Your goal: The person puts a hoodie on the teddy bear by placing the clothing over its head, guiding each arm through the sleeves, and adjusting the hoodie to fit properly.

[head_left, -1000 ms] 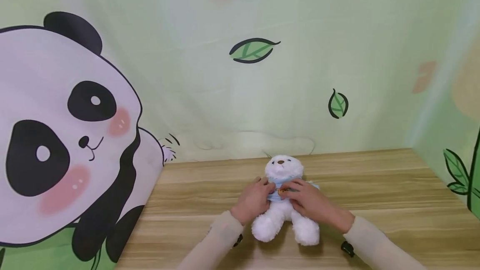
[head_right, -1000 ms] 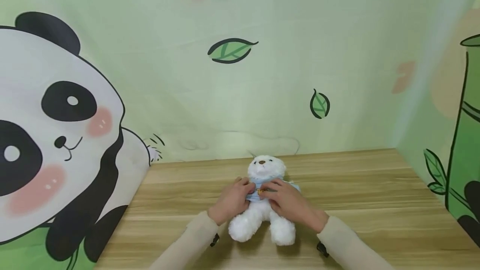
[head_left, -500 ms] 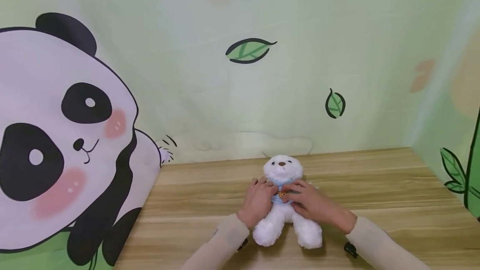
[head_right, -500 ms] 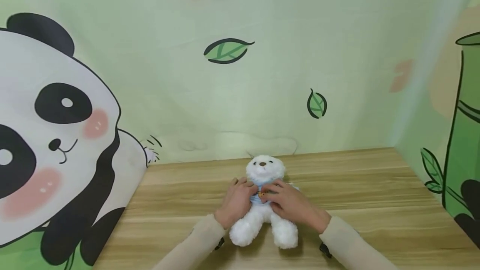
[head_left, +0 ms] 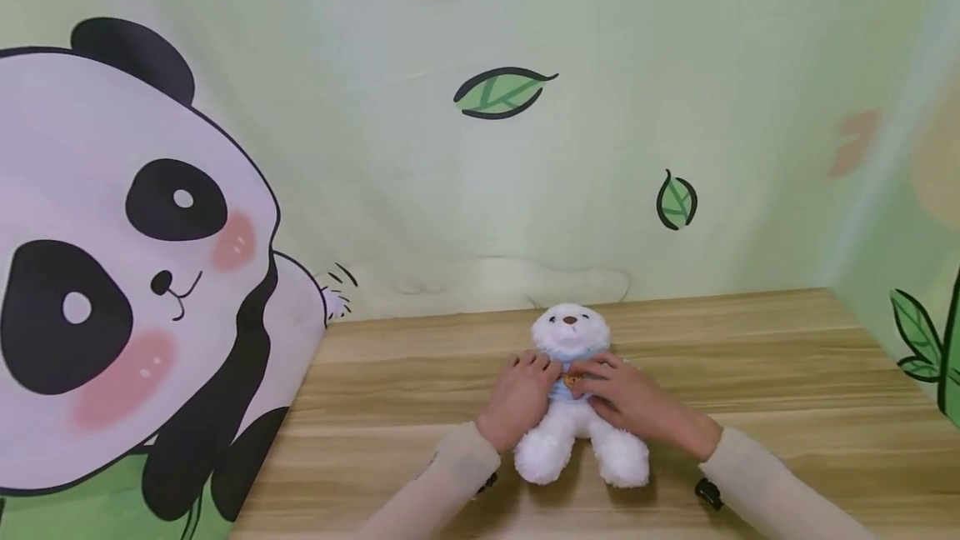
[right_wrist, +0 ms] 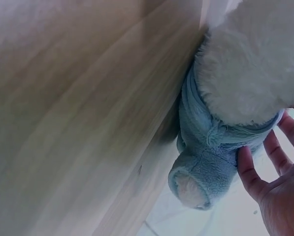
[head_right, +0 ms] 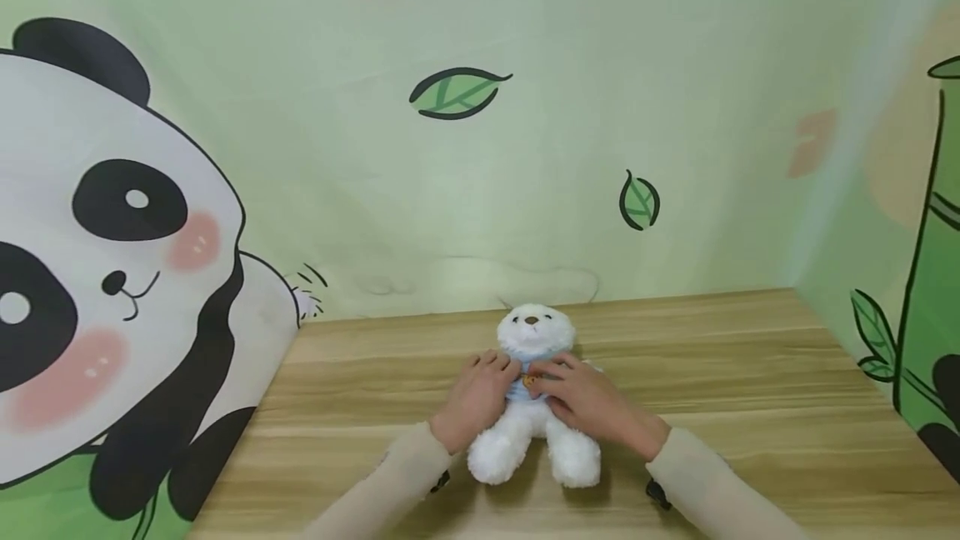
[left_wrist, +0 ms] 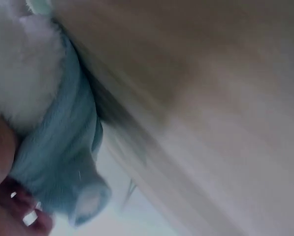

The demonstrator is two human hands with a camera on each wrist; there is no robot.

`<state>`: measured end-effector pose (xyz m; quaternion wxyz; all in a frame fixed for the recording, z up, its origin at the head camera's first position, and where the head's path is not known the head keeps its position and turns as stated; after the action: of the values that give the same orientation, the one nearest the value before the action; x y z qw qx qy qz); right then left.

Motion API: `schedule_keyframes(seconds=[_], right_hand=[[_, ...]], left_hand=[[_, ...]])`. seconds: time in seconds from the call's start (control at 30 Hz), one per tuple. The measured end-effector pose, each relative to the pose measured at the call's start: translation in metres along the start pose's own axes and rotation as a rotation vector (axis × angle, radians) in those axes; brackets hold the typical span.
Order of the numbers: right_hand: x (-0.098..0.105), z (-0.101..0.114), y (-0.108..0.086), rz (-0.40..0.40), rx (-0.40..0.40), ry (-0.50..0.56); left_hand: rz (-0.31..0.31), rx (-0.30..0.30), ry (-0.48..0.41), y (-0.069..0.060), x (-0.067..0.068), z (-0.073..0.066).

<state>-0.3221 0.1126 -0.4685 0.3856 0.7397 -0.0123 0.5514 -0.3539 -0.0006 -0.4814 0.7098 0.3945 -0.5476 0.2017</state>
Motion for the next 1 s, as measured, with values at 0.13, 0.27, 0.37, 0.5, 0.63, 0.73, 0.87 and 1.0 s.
schedule_keyframes(seconds=[0.13, 0.27, 0.37, 0.5, 0.63, 0.73, 0.87, 1.0], right_hand=[[-0.002, 0.004, 0.001, 0.023, 0.016, 0.0], [-0.002, 0.004, 0.001, 0.024, 0.005, 0.004], [-0.001, 0.003, 0.001, 0.03, -0.016, -0.004], [0.0, 0.002, 0.001, 0.04, -0.046, -0.016], [0.001, 0.001, 0.002, 0.035, -0.063, -0.021], [0.001, 0.0, 0.003, 0.043, -0.069, -0.04], [0.002, -0.002, 0.007, 0.067, -0.067, -0.089], [0.005, -0.004, 0.012, 0.063, -0.053, -0.103]], left_hand=[[-0.036, 0.062, -0.021, 0.004, -0.001, 0.003], [-0.024, 0.058, -0.052, 0.002, -0.001, 0.003], [-0.004, 0.009, -0.154, -0.002, 0.003, 0.003], [0.054, -0.043, -0.351, -0.009, 0.007, 0.006], [0.122, -0.048, -0.624, -0.016, 0.011, 0.014], [0.104, 0.007, -0.834, -0.021, 0.015, 0.027], [-0.023, 0.19, -0.951, -0.027, 0.021, 0.053], [-0.087, 0.374, -0.945, -0.037, 0.016, 0.075]])
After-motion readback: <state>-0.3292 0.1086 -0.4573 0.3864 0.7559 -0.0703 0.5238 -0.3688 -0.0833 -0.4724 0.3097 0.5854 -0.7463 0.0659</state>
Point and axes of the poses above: each hand's wrist, its own y-axis towards the middle knuckle, its own x-axis out of the back of the hand, z = x × y, the point moved 8 cm from there along y, towards the middle knuckle, and after that the axes turned 11 degrees about -y, right-handed, at the moved point
